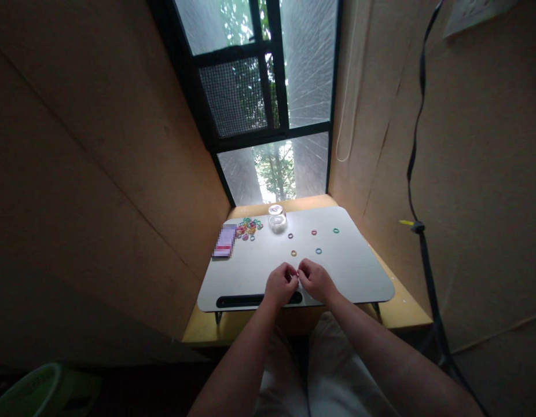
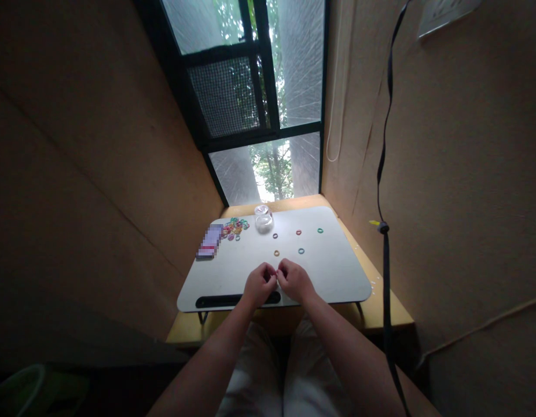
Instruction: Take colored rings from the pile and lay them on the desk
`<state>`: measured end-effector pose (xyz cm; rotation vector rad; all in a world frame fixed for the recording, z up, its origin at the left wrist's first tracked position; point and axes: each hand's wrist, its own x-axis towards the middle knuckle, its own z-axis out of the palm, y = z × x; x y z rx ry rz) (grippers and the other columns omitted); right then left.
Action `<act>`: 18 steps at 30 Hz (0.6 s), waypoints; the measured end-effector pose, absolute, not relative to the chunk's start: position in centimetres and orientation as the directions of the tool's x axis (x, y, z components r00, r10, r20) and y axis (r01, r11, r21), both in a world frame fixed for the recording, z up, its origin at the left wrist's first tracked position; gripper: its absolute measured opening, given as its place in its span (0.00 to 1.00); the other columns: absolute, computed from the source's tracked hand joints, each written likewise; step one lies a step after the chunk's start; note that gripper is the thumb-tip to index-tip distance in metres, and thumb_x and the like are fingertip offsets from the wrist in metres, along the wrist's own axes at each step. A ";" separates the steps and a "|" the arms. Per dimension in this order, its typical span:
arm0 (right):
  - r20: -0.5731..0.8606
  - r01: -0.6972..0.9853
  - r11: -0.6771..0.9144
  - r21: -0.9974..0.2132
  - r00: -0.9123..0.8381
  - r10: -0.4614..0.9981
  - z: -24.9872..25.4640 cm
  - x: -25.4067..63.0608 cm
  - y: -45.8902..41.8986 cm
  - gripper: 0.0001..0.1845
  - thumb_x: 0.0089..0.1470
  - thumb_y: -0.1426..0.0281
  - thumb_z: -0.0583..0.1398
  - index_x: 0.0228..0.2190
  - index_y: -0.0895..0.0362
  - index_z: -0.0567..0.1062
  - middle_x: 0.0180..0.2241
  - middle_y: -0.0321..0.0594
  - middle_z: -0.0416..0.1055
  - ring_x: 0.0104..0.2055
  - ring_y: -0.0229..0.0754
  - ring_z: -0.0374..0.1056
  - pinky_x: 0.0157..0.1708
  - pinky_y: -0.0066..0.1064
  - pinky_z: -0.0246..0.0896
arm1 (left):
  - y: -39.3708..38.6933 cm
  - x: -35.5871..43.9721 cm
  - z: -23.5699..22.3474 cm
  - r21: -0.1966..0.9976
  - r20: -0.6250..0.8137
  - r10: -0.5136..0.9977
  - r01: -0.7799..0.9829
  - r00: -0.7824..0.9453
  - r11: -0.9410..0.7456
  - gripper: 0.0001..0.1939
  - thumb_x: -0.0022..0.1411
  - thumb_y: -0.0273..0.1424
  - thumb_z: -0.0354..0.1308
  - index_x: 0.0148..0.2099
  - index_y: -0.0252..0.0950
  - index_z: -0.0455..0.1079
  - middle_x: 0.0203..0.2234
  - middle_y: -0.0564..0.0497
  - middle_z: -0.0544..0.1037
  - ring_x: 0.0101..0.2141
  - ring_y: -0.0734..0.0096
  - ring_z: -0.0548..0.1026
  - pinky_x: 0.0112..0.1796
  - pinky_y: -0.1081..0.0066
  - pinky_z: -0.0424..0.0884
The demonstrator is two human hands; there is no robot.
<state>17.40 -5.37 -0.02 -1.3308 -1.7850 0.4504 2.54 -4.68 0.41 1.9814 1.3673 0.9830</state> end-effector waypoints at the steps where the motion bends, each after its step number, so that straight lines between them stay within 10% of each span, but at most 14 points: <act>1: 0.409 0.607 0.370 -0.703 -0.080 0.909 0.0 17.4 -5.4 0.05 0.52 0.70 0.53 0.25 0.55 0.65 0.22 0.33 0.64 0.24 0.36 0.59 0.26 0.26 0.50 | -4.7 2.5 0.4 0.762 0.263 0.939 0.549 0.222 -0.343 0.05 0.54 0.32 0.54 0.31 0.36 0.66 0.20 0.57 0.68 0.22 0.79 0.64 0.26 0.76 0.57; 18: 0.413 0.598 0.365 -0.714 -0.062 0.909 0.1 17.4 -5.4 0.05 0.51 0.70 0.54 0.25 0.56 0.67 0.21 0.33 0.65 0.23 0.35 0.59 0.25 0.26 0.50 | -4.7 2.5 0.6 0.767 0.252 0.942 0.548 0.221 -0.334 0.05 0.55 0.32 0.54 0.32 0.36 0.66 0.20 0.57 0.68 0.22 0.78 0.64 0.25 0.75 0.57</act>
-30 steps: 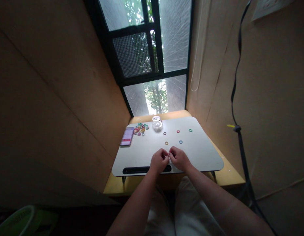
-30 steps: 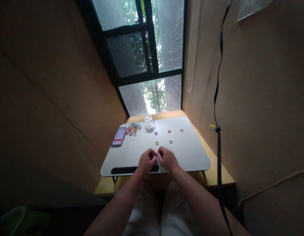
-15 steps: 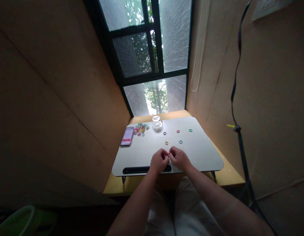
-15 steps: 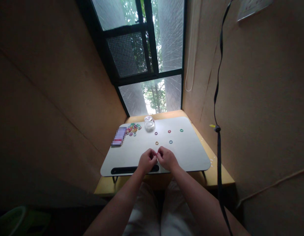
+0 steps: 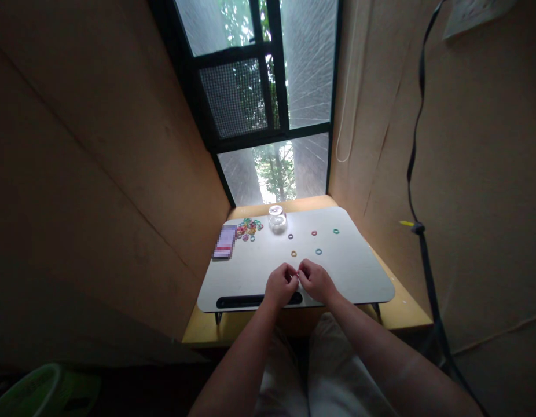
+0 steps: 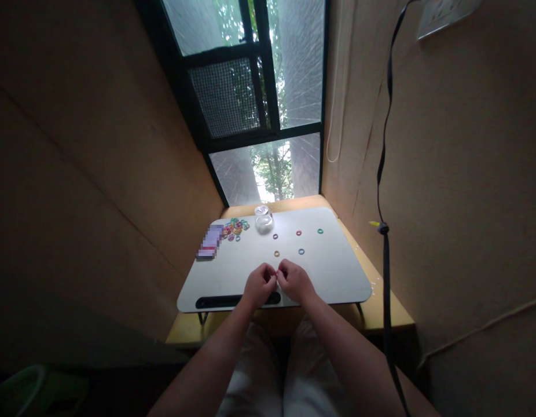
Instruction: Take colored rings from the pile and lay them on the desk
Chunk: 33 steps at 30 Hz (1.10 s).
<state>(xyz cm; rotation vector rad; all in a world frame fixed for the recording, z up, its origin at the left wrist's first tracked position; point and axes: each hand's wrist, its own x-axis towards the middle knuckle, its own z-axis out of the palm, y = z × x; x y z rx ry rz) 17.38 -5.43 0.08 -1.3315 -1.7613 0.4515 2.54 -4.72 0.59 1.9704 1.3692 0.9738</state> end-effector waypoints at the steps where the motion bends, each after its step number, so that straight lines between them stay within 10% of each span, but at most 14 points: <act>1: 0.413 0.597 0.365 -0.714 -0.062 0.909 0.1 17.4 -5.4 0.05 0.51 0.70 0.54 0.25 0.55 0.66 0.21 0.33 0.65 0.23 0.35 0.59 0.25 0.26 0.50 | -4.7 2.5 0.6 0.768 0.255 0.942 0.545 0.220 -0.335 0.05 0.55 0.32 0.54 0.32 0.36 0.66 0.20 0.57 0.68 0.22 0.78 0.64 0.26 0.75 0.57; 33: 0.417 0.582 0.371 -0.724 -0.060 0.907 -0.2 17.5 -5.3 0.06 0.53 0.69 0.53 0.26 0.55 0.66 0.22 0.33 0.65 0.24 0.36 0.59 0.25 0.26 0.50 | -4.0 2.5 0.2 0.892 0.251 0.965 0.369 0.077 -0.261 0.09 0.55 0.36 0.56 0.36 0.35 0.67 0.25 0.54 0.72 0.25 0.77 0.67 0.29 0.75 0.64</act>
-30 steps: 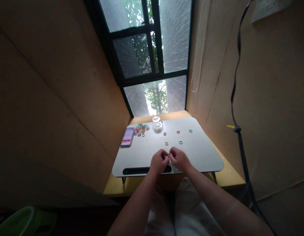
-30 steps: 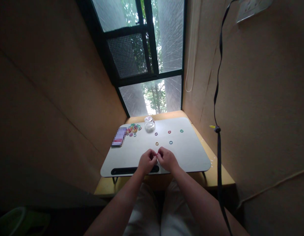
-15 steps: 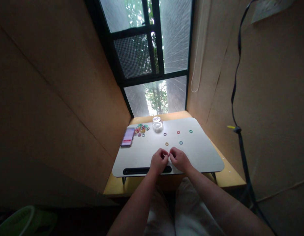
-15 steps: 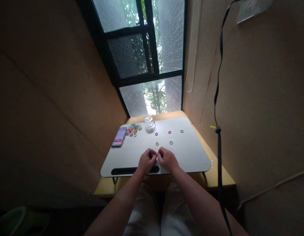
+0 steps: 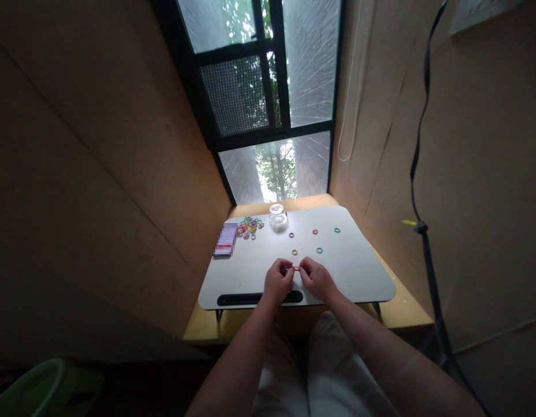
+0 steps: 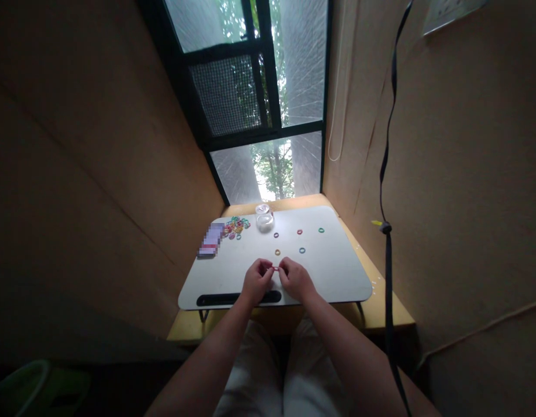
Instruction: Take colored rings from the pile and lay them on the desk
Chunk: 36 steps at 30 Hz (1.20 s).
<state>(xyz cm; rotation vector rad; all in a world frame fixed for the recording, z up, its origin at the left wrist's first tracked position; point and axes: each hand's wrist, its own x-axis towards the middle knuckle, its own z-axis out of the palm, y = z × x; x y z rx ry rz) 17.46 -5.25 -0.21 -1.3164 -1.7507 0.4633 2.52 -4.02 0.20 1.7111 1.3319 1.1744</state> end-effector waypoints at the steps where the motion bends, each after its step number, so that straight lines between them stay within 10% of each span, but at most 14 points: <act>1: 0.415 0.581 0.371 -0.724 -0.061 0.908 -0.2 17.5 -5.2 0.06 0.54 0.69 0.53 0.26 0.55 0.66 0.22 0.33 0.65 0.24 0.36 0.60 0.26 0.26 0.51 | -4.0 2.5 0.2 0.894 0.250 0.965 0.364 0.077 -0.260 0.10 0.55 0.36 0.56 0.36 0.35 0.68 0.26 0.54 0.72 0.25 0.77 0.67 0.29 0.75 0.64; 36: 0.340 0.433 0.327 -0.840 -0.050 0.939 -0.3 17.7 -4.8 0.08 0.55 0.67 0.53 0.27 0.56 0.69 0.22 0.34 0.69 0.23 0.35 0.61 0.25 0.26 0.53 | -3.8 2.5 -0.1 0.947 0.201 0.971 0.228 0.129 -0.227 0.17 0.55 0.41 0.58 0.41 0.33 0.71 0.27 0.50 0.76 0.25 0.76 0.70 0.28 0.74 0.65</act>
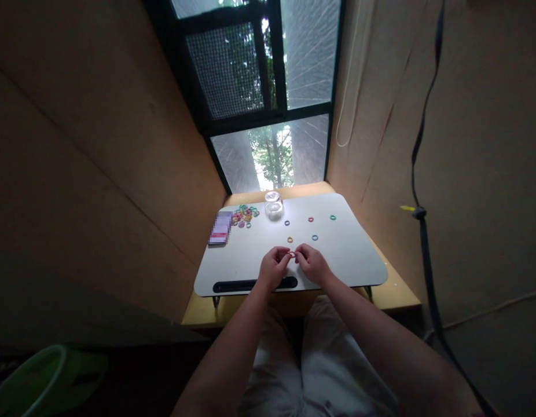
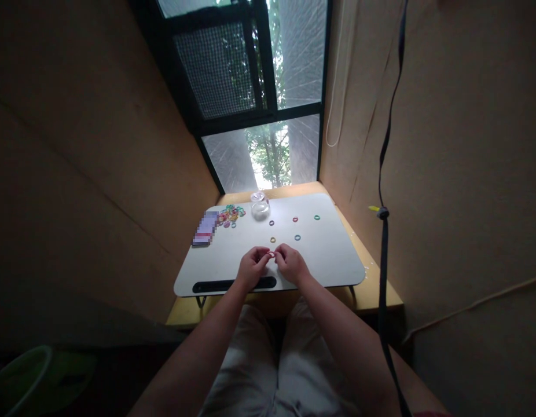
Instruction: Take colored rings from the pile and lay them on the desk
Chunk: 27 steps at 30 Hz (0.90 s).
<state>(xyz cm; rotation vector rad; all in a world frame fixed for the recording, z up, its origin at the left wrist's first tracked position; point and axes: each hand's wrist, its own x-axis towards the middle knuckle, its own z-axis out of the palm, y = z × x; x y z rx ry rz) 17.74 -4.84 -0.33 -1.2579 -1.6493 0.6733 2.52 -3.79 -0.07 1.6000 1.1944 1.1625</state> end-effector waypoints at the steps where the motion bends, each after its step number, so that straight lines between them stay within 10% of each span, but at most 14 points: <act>1: 0.337 0.422 0.326 -0.846 -0.051 0.940 -0.3 17.8 -4.9 0.08 0.55 0.67 0.52 0.27 0.56 0.68 0.22 0.34 0.68 0.23 0.35 0.61 0.26 0.26 0.53 | -3.8 2.5 0.0 0.948 0.199 0.971 0.226 0.129 -0.224 0.17 0.55 0.41 0.58 0.41 0.33 0.71 0.27 0.50 0.76 0.25 0.76 0.70 0.27 0.74 0.65; 27: 0.301 0.216 0.284 -0.934 0.048 0.952 -0.8 18.1 -4.0 0.10 0.54 0.65 0.55 0.25 0.57 0.69 0.20 0.33 0.68 0.21 0.33 0.61 0.23 0.25 0.56 | -3.9 2.6 0.5 0.932 0.191 0.974 0.287 0.125 -0.220 0.18 0.55 0.41 0.58 0.41 0.33 0.72 0.25 0.51 0.76 0.24 0.76 0.69 0.25 0.76 0.65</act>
